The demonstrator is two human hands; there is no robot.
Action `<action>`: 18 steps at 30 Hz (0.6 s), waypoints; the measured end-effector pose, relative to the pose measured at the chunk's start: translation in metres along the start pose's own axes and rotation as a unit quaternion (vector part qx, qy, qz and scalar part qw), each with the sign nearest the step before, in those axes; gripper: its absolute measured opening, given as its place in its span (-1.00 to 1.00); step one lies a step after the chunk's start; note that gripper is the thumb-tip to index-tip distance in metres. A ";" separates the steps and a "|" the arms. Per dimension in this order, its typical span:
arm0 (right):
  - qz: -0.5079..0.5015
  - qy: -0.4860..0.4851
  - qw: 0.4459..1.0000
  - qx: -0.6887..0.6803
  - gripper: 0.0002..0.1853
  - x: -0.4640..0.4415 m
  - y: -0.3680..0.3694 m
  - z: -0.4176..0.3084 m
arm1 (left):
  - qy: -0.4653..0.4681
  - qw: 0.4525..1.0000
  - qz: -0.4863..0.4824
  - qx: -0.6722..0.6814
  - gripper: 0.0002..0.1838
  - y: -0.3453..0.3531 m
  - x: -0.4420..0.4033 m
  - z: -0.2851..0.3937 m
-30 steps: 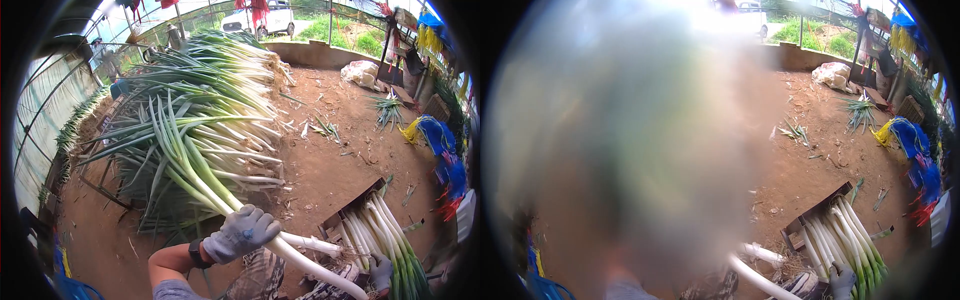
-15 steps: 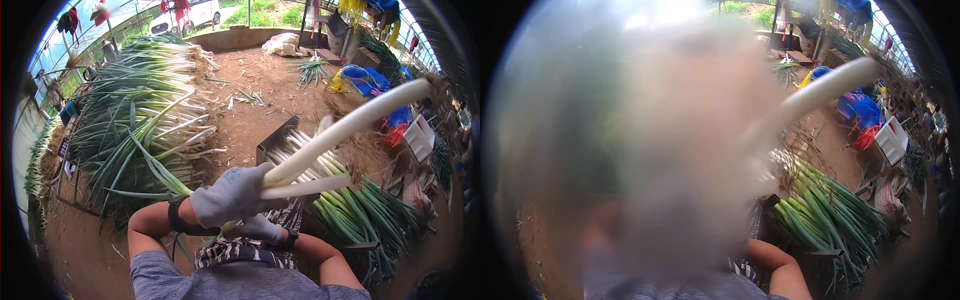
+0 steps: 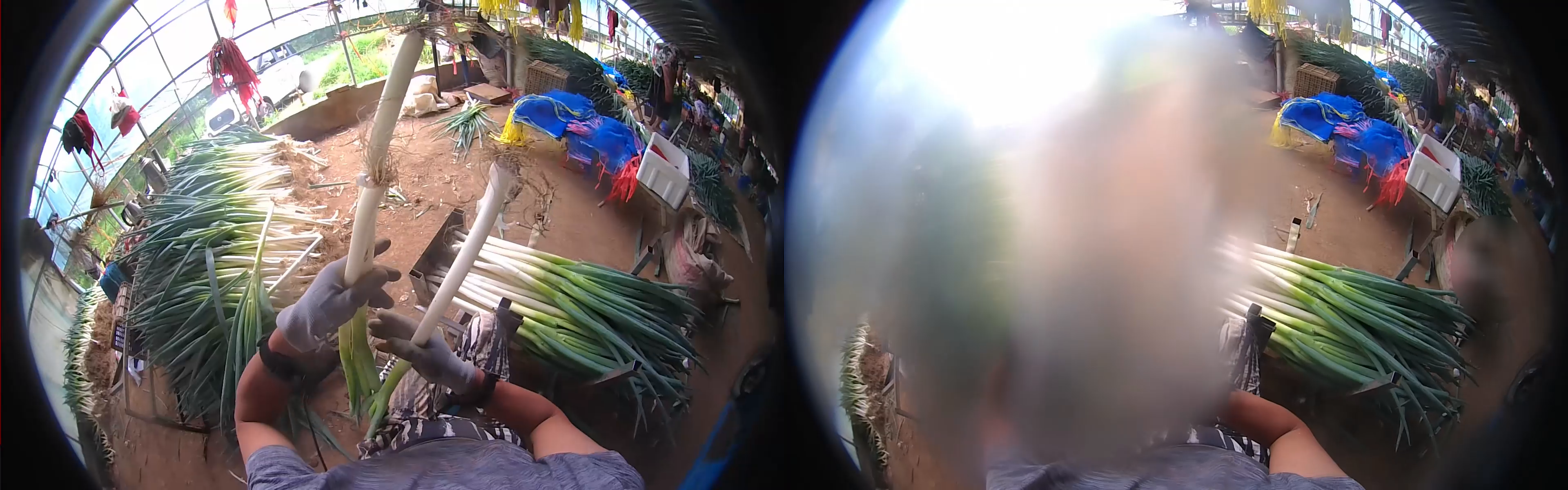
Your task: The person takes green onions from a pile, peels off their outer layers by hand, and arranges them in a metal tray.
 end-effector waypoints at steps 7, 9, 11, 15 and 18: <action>0.044 -0.030 0.997 -0.060 -0.44 -0.033 -0.022 -0.054 | 0.018 1.000 0.018 0.006 -0.36 -0.074 0.038 0.038; 0.041 -0.025 0.998 -0.029 -0.43 -0.054 -0.009 -0.069 | -0.006 0.998 -0.046 0.053 -0.33 -0.057 0.045 0.040; 0.039 -0.050 0.998 0.020 -0.40 -0.074 0.007 -0.079 | -0.056 0.997 -0.028 0.051 -0.30 -0.034 0.045 0.033; -0.018 -0.056 0.988 0.140 -0.30 -0.084 0.026 -0.082 | -0.067 0.992 -0.049 0.096 -0.30 -0.023 0.047 -0.005; -0.069 0.013 0.993 0.093 -0.31 -0.081 0.019 -0.057 | -0.033 0.997 -0.050 0.051 -0.36 -0.012 0.048 -0.008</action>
Point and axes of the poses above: each hand's wrist, its own x-axis away from the middle knuckle, its own y-axis out of the palm, z = x × y, the point moved 5 cm from there along -x, towards the middle knuckle, and after that the axes turned 2 degrees about -y, right-handed, at the moved point
